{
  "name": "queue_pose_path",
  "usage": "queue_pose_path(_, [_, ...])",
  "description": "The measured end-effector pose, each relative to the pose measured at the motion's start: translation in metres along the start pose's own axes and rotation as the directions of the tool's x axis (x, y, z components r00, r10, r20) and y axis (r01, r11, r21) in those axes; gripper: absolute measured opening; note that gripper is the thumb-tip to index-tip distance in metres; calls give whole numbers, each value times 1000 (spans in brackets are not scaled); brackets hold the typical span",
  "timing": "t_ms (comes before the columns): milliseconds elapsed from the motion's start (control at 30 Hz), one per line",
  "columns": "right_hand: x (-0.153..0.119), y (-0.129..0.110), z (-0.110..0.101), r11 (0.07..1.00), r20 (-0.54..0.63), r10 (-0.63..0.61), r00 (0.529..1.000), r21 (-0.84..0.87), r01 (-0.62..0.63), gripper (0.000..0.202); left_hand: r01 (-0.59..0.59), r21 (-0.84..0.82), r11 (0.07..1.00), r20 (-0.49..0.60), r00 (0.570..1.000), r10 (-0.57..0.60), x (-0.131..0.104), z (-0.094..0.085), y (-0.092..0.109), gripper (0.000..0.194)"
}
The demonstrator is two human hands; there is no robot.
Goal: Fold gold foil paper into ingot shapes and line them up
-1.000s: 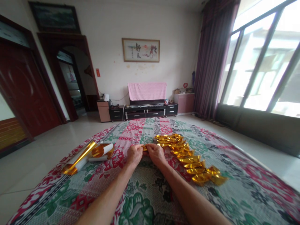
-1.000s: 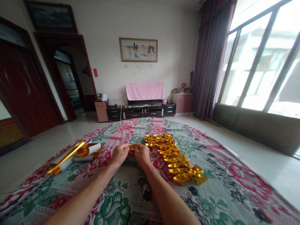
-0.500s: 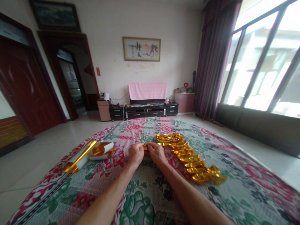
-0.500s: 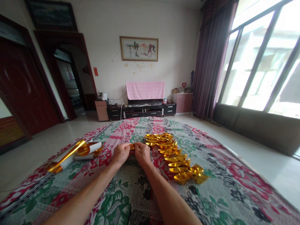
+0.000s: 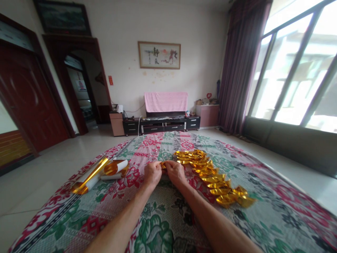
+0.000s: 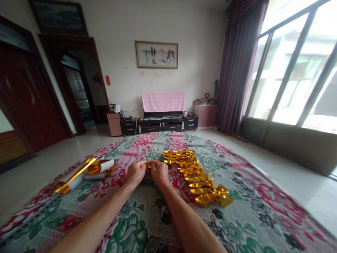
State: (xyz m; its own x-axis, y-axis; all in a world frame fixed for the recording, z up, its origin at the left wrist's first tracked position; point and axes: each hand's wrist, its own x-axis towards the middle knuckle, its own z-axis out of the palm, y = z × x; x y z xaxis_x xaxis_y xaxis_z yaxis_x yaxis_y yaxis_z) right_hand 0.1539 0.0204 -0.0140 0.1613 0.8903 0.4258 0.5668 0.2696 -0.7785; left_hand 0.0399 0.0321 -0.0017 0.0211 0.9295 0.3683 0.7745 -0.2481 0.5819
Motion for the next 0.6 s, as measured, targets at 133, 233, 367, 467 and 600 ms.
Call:
queue_pose_path(133, [1, -1, 0, 1000, -3, 5, 1000, 20, -5, 32, 4, -16, 1000, 2, 1000, -4, 0, -1, 0, 32])
queue_pose_path(233, [2, -1, 1, 999, -1, 6, 1000, 35, -6, 30, 12, -24, 1000, 12, 1000, -12, 0, -2, 1, 32])
queue_pose_path(367, [2, -2, 1, 999, -10, 22, 1000, 24, -21, 29, 13, -35, 999, 17, 1000, -12, 0, -3, 1, 32])
queue_pose_path(467, [0, -2, 0, 1000, -16, 9, 1000, -5, -9, 29, -2, -17, 1000, -11, 1000, 1, -1, -2, 1, 31])
queue_pose_path(600, [-1, -3, 0, 1000, -3, -10, 1000, -18, 10, 29, 6, 12, 1000, -32, 999, -6, -2, -1, 2, 31])
